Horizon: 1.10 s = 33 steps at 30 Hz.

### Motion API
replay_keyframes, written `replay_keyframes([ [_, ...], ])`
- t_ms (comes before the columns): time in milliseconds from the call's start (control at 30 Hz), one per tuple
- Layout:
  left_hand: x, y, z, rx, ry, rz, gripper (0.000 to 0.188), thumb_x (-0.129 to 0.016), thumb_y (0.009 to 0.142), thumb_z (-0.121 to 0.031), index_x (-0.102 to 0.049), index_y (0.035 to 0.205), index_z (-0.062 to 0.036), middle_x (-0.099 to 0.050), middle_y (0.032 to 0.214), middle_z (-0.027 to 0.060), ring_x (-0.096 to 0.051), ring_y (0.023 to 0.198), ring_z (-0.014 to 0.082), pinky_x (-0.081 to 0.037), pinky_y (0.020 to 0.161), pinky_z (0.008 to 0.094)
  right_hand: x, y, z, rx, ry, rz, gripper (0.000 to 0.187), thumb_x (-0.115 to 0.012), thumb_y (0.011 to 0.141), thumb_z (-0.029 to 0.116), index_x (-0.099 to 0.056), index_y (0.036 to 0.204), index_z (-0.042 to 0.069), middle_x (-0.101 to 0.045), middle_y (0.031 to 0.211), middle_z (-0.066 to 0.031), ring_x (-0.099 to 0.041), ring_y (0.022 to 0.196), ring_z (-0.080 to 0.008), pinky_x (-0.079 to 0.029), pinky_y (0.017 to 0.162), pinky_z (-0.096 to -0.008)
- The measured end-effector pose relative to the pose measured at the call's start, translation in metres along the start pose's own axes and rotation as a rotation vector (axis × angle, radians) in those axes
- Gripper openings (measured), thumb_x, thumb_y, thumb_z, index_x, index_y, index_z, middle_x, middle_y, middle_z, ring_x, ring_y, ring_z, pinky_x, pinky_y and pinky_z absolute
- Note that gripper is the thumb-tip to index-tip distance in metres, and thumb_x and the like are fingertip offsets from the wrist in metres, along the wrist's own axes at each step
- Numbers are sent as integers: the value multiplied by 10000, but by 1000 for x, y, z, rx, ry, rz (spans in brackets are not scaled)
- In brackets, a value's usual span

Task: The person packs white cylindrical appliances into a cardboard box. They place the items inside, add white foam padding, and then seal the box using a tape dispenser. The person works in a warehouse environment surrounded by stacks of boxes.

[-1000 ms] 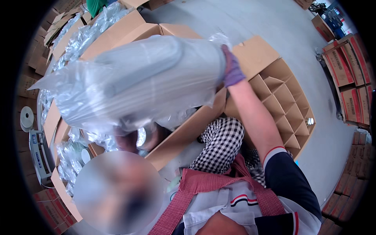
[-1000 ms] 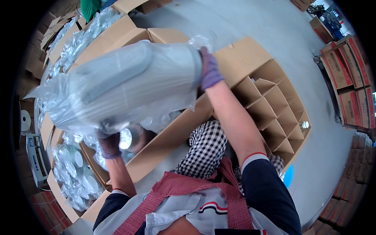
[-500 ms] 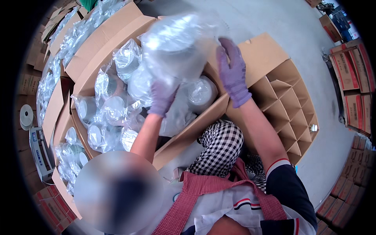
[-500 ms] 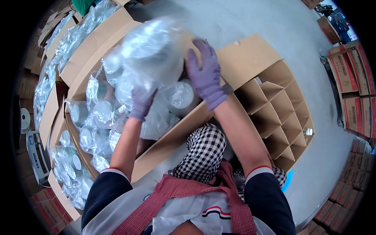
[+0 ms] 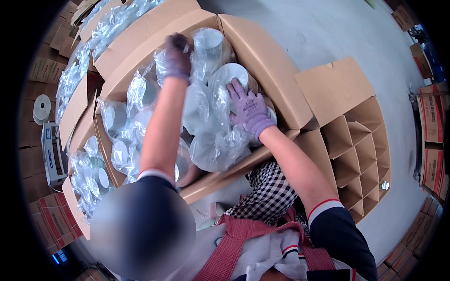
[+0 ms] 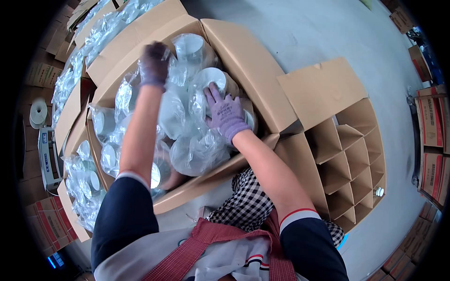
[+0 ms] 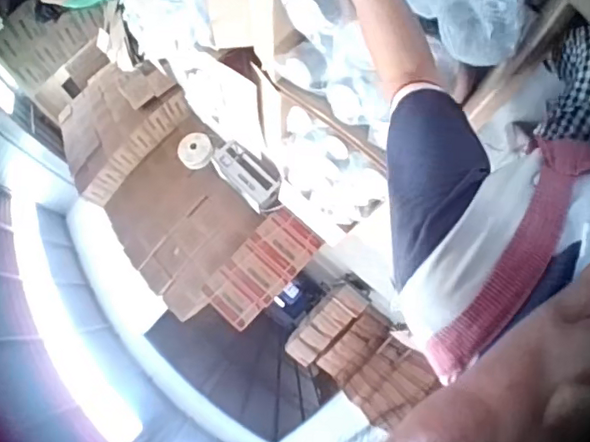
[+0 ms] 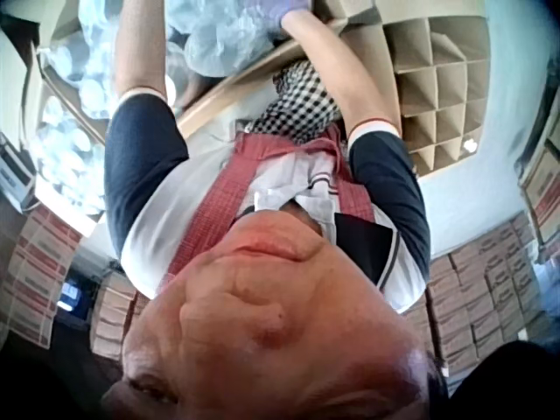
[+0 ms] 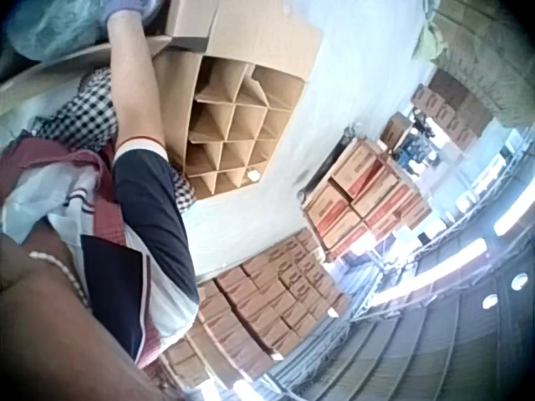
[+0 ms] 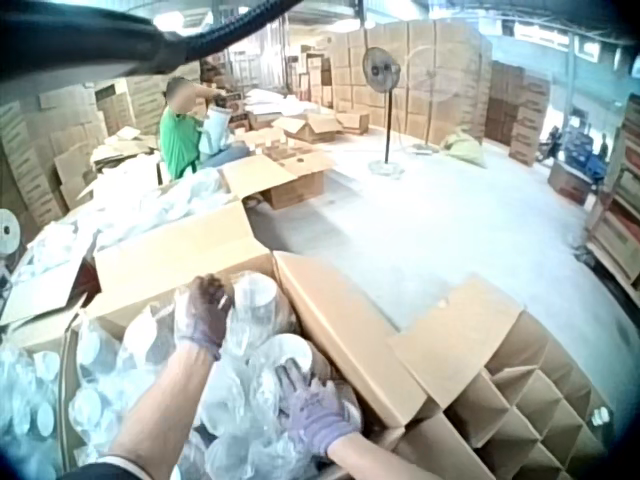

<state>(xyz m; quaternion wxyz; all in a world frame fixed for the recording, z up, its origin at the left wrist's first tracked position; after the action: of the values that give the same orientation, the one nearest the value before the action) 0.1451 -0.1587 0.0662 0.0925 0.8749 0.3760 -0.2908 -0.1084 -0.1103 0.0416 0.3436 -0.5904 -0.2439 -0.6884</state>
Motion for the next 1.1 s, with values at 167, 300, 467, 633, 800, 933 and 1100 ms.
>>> replay_keyframes([
  [167, 124, 53, 198, -12, 1322, -197, 373, -493, 846, -198, -535, 1157, 3, -562, 1185, 135, -554, 1031, 303, -438, 868, 358, 3, -3, 0, 20, -69, -20, 820, -623, 732, 425, -256, 1414, 156, -237, 1473, -63, -575, 982, -288, -455, 802, -436],
  [300, 147, 58, 274, 487, 904, -14, 529, -656, 735, -253, -528, 1169, 20, -582, 1159, 150, -579, 1017, 302, -486, 785, 350, 7, -8, -14, -7, -61, -71, 771, -595, 757, 426, -276, 1405, 153, -273, 1458, -67, -564, 998, -297, -447, 817, -447],
  [467, 199, 71, 218, 533, 986, -14, 456, -656, 742, -293, -602, 1048, 41, -660, 928, 110, -617, 797, 217, -492, 709, 346, 16, -11, 20, 127, 48, -216, 658, -537, 811, 419, -338, 1375, 147, -313, 1438, -66, -527, 1054, -300, -435, 837, -450],
  [633, 28, -40, 117, 216, 746, 94, 427, -655, 761, -241, -580, 1070, 44, -639, 890, 107, -576, 761, 173, -463, 693, 312, 2, -18, -21, -34, 20, -218, 604, -507, 833, 447, -394, 1338, 134, -346, 1409, -83, -473, 1125, -311, -347, 936, -496],
  [800, -45, -152, -101, -138, 578, 242, 252, -607, 846, -157, -572, 1024, 20, -583, 906, 25, -504, 778, 78, -411, 707, 223, 56, -74, -9, 52, 13, -407, 537, -557, 810, 412, -501, 1234, 89, -371, 1358, -150, -328, 1247, -342, -243, 1004, -542],
  [933, -61, -238, -187, -342, 878, 257, 195, -630, 776, -175, -598, 787, 17, -481, 608, -17, -386, 574, 54, -337, 513, 233, 94, -171, -66, -204, 338, -617, 536, -575, 809, 427, -513, 1212, 80, -390, 1343, -152, -372, 1212, -368, -283, 973, -562],
  [1100, -93, -374, -126, -123, 686, 1085, 329, -550, 843, -162, -481, 1120, 2, -536, 1009, 70, -482, 885, 157, -380, 766, 284, 112, -291, -170, -597, 1366, -918, 615, -458, 873, 523, -473, 1251, 38, -456, 1311, -117, -449, 1181, -288, -371, 966, -412],
])
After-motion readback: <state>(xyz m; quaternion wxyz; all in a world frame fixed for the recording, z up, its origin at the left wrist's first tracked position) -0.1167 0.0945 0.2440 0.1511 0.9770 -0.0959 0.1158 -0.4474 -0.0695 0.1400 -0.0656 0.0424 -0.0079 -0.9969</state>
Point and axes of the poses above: each hand's wrist, its own y-axis towards the middle knuckle, its own x-axis out of the back of the hand, z = x × y, the point moved 7 cm from there along y, towards the middle knuckle
